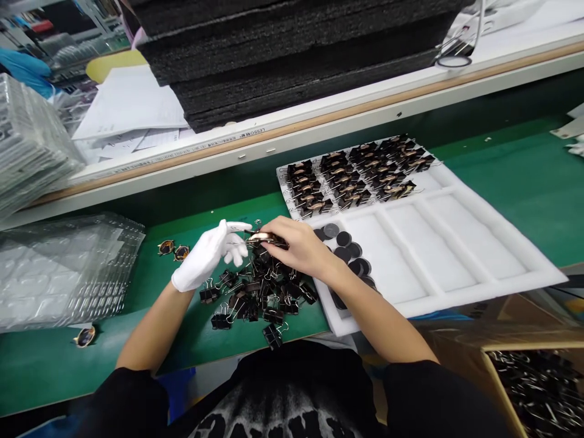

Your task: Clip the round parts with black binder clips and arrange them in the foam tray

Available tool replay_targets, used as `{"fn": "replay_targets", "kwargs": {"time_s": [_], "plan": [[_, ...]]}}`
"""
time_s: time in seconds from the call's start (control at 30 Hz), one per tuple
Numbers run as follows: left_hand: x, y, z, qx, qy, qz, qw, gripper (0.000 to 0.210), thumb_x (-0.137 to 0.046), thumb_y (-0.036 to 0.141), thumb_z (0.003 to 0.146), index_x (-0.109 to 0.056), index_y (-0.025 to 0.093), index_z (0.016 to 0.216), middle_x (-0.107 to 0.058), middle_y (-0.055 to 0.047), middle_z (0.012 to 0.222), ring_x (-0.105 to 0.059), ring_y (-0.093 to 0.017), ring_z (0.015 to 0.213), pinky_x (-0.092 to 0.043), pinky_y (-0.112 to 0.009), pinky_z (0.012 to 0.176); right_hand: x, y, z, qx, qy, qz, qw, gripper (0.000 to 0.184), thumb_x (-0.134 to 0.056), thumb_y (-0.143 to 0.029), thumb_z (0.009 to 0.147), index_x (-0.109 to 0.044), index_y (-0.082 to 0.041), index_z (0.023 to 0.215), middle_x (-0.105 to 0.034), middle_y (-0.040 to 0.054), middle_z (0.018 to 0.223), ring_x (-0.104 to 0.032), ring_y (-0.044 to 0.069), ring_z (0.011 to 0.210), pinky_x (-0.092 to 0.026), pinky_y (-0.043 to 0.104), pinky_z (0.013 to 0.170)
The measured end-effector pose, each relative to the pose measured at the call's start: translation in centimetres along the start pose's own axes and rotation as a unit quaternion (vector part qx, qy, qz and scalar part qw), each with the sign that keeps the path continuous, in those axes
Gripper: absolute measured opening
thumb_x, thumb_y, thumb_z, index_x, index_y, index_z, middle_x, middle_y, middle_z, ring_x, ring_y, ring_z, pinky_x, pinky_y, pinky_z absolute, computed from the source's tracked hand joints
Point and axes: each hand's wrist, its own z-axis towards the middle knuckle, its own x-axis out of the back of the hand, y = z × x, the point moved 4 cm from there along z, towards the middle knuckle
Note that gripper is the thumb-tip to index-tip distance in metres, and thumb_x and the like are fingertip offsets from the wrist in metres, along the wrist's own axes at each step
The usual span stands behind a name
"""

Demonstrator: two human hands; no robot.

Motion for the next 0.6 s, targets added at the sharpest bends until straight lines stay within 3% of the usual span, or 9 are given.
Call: {"fn": "replay_targets", "kwargs": {"time_s": [0.07,0.13,0.2,0.3,0.37,0.47,0.6], "plan": [[-0.2,0.0,-0.1,0.005,-0.001,0.008,1.0,0.06,-0.041,0.062,0.103,-0.065,0.014,0.129,-0.071,-0.006,0.077,-0.063,-0.013,0.059,-0.04,-0.024,0.053,-0.1,-0.4,-0.2,0.091,0.036,-0.051,0.994,0.023,-0.057,-0.01,0.097,-0.069,-0.023,0.112,-0.074,0.0088,0.111,-0.069,0.025,0.105,-0.06,0.044,0.089],[-0.2,0.2,-0.2,-0.016,0.013,0.064,0.998,0.051,-0.048,0.055,0.103,-0.065,0.015,0.13,-0.07,-0.003,0.071,-0.064,-0.014,0.064,-0.044,-0.024,0.059,0.0,-0.4,-0.3,0.12,0.053,-0.087,0.988,0.033,-0.058,-0.008,0.096,-0.068,-0.026,0.122,-0.071,0.0102,0.122,-0.066,0.027,0.117,-0.058,0.049,0.098],[-0.2,0.4,-0.3,-0.048,0.031,0.122,0.991,0.043,-0.051,0.047,0.103,-0.065,0.018,0.132,-0.069,-0.001,0.069,-0.065,-0.014,0.069,-0.048,-0.025,0.067,0.4,-0.2,-0.3,0.093,0.047,-0.082,0.991,0.047,-0.071,-0.018,0.093,-0.06,-0.027,0.138,-0.065,0.0124,0.136,-0.061,0.031,0.127,-0.054,0.055,0.106],[-0.2,0.5,-0.5,-0.077,0.043,0.168,0.982,0.039,-0.052,0.042,0.102,-0.065,0.02,0.132,-0.072,-0.001,0.08,-0.067,-0.014,0.073,-0.052,-0.027,0.073,0.9,0.5,-0.1,-0.009,-0.004,0.025,1.0,0.083,-0.087,-0.04,0.08,-0.047,-0.027,0.152,-0.059,0.0139,0.146,-0.063,0.033,0.126,-0.053,0.057,0.107],[-0.3,0.3,-0.5,-0.085,0.049,0.191,0.977,0.04,-0.052,0.043,0.101,-0.065,0.021,0.132,-0.074,-0.002,0.091,-0.068,-0.014,0.073,-0.053,-0.028,0.074,0.8,1.0,0.0,-0.084,-0.043,0.104,0.99,0.079,-0.084,-0.042,0.082,-0.05,-0.026,0.151,-0.065,0.0117,0.139,-0.067,0.03,0.119,-0.056,0.052,0.104],[-0.5,0.3,-0.5,-0.105,0.063,0.244,0.962,0.043,-0.052,0.045,0.1,-0.065,0.021,0.133,-0.076,-0.005,0.106,-0.07,-0.016,0.083,-0.056,-0.03,0.081,0.2,1.2,0.0,-0.163,-0.092,0.155,0.97,0.054,-0.076,-0.04,0.087,-0.063,-0.022,0.137,-0.073,0.0095,0.128,-0.071,0.027,0.113,-0.058,0.047,0.099],[-0.5,0.6,-0.7,-0.142,0.021,0.319,0.937,0.049,-0.054,0.047,0.099,-0.06,0.021,0.141,-0.075,-0.006,0.117,-0.07,-0.019,0.097,-0.056,-0.032,0.092,0.5,0.6,0.1,-0.183,-0.123,0.182,0.958,0.038,-0.072,-0.034,0.087,-0.071,-0.02,0.123,-0.075,0.0084,0.123,-0.072,0.025,0.109,-0.058,0.042,0.097]]}}
